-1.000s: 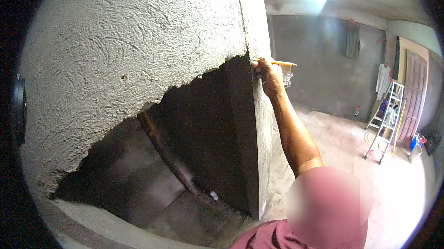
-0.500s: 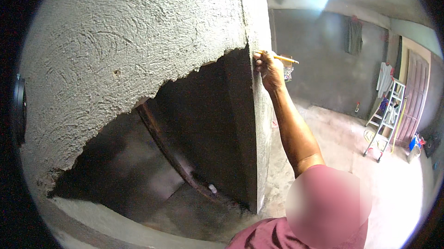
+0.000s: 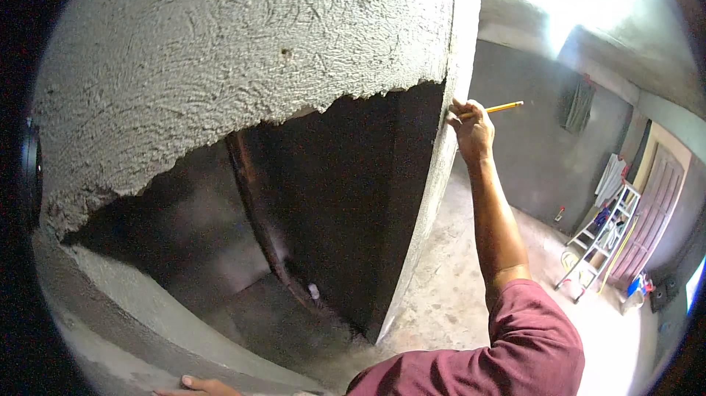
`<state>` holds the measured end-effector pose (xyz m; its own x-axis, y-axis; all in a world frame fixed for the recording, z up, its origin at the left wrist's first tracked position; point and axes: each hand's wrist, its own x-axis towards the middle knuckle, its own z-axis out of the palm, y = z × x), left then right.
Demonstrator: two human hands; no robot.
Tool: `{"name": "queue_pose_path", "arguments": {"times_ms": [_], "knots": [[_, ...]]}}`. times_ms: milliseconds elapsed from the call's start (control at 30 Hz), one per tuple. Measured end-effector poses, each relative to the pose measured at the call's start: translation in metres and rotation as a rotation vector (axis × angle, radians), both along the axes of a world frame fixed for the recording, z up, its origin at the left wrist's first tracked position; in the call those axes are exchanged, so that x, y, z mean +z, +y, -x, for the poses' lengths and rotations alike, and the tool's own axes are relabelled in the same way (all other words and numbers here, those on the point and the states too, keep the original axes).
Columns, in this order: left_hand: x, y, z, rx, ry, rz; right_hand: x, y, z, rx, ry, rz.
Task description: The person holds a wooden board against a wall above a doorway, uses a spirit level to check its horizontal alignment, and then hammers the board into place.
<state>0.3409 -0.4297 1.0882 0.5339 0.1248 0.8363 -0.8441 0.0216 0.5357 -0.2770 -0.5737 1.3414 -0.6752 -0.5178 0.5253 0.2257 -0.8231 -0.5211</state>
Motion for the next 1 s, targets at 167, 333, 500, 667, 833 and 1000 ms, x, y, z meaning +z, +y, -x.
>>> {"name": "queue_pose_path", "arguments": {"times_ms": [167, 333, 500, 667, 833, 1000], "knots": [[-0.002, -0.002, -0.002, 0.091, -0.075, 0.013, -0.006, 0.053, 0.021, -0.356, 0.547, -0.480], [-0.036, -0.002, -0.028, 0.170, -0.097, -0.107, -0.007, 0.089, 0.006, -0.712, 1.230, -0.705], [-0.022, -0.006, -0.015, 0.115, -0.047, -0.091, 0.001, 0.089, 0.003, -0.609, 1.351, -0.511], [0.001, 0.028, -0.011, 0.110, 0.113, -0.106, 0.030, 0.043, -0.037, -0.697, 1.233, -0.474], [0.032, 0.037, 0.067, -0.803, -0.057, 0.158, 0.010, 0.003, -0.003, -0.959, 1.099, -0.263], [0.038, 0.026, 0.053, -0.395, -0.396, -0.235, 0.002, -0.008, -0.009, -1.045, 1.028, -0.244]]}}
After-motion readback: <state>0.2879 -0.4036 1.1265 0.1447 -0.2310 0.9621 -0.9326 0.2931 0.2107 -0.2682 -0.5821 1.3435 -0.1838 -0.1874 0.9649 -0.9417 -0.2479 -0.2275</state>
